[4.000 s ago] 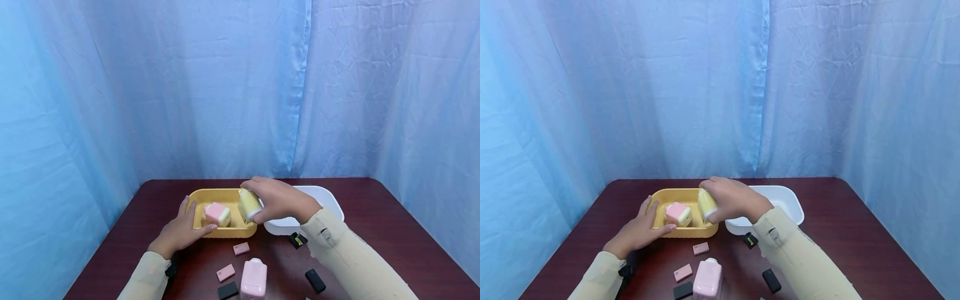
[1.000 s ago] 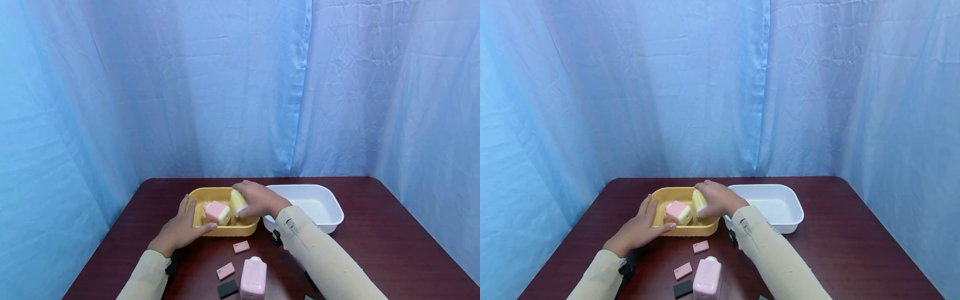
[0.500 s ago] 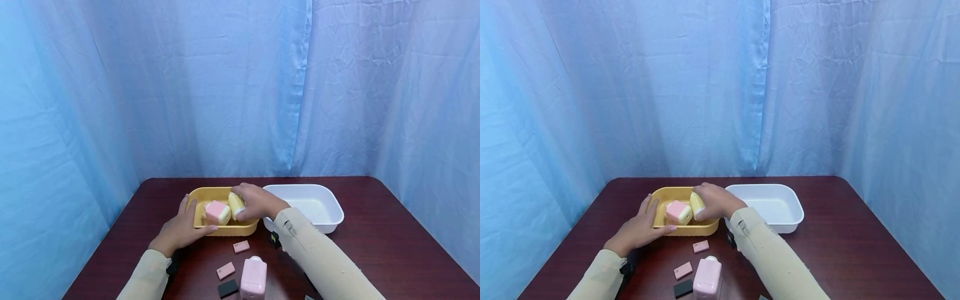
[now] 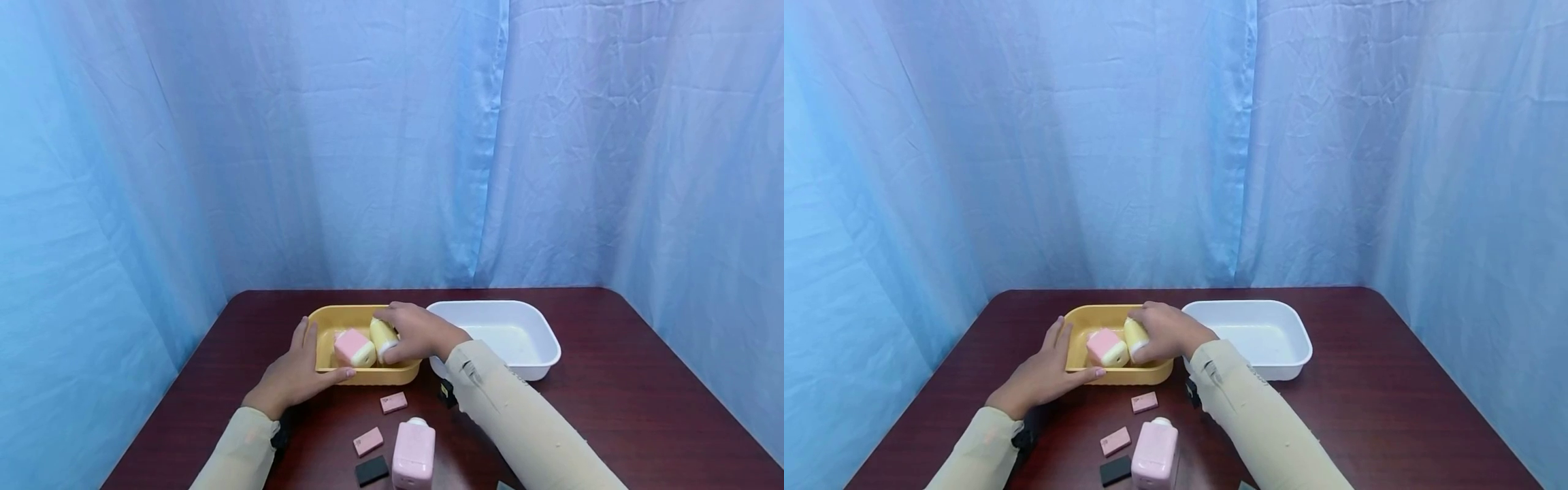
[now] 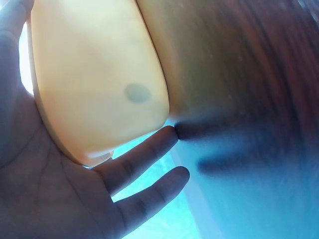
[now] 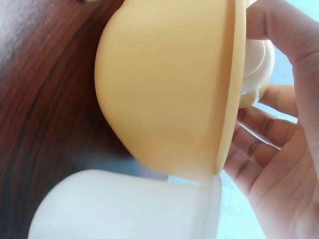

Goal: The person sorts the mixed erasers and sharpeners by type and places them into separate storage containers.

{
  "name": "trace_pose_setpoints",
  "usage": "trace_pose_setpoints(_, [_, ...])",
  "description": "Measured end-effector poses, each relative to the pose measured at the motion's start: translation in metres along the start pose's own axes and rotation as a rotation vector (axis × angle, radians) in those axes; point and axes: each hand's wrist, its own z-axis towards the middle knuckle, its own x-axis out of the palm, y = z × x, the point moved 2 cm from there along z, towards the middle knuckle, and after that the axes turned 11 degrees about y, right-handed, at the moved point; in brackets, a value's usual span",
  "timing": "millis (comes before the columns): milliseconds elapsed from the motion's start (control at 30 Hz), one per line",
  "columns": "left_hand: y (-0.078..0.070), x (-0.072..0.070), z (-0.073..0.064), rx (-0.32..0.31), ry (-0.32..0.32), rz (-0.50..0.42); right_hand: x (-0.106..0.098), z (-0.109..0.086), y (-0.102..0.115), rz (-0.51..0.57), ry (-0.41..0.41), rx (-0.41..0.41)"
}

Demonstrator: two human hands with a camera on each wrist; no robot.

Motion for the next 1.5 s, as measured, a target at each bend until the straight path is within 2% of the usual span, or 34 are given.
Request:
trace_pose_setpoints(233, [-0.002, -0.001, -0.001, 0.006, 0.012, -0.036, 0.003, 0.001, 0.002, 0.016, -0.002, 0.006])
trace_pose_setpoints(600, [-0.004, -0.003, -0.002, 0.015, 0.012, -0.04, 0.005, 0.005, 0.002, 0.043, -0.016, -0.011])
trace_pose_setpoints(867, [-0.002, -0.003, -0.003, 0.023, 0.01, -0.045, 0.008, 0.009, 0.005, 0.06, -0.042, -0.004])
trace_pose_setpoints(1167, [-0.002, -0.003, -0.003, 0.026, 0.008, -0.057, 0.011, 0.014, 0.005, 0.042, -0.083, -0.051])
trace_pose_setpoints(1500, [-0.001, -0.003, -0.002, 0.034, 0.004, -0.047, 0.014, 0.018, 0.005, 0.042, -0.12, -0.046])
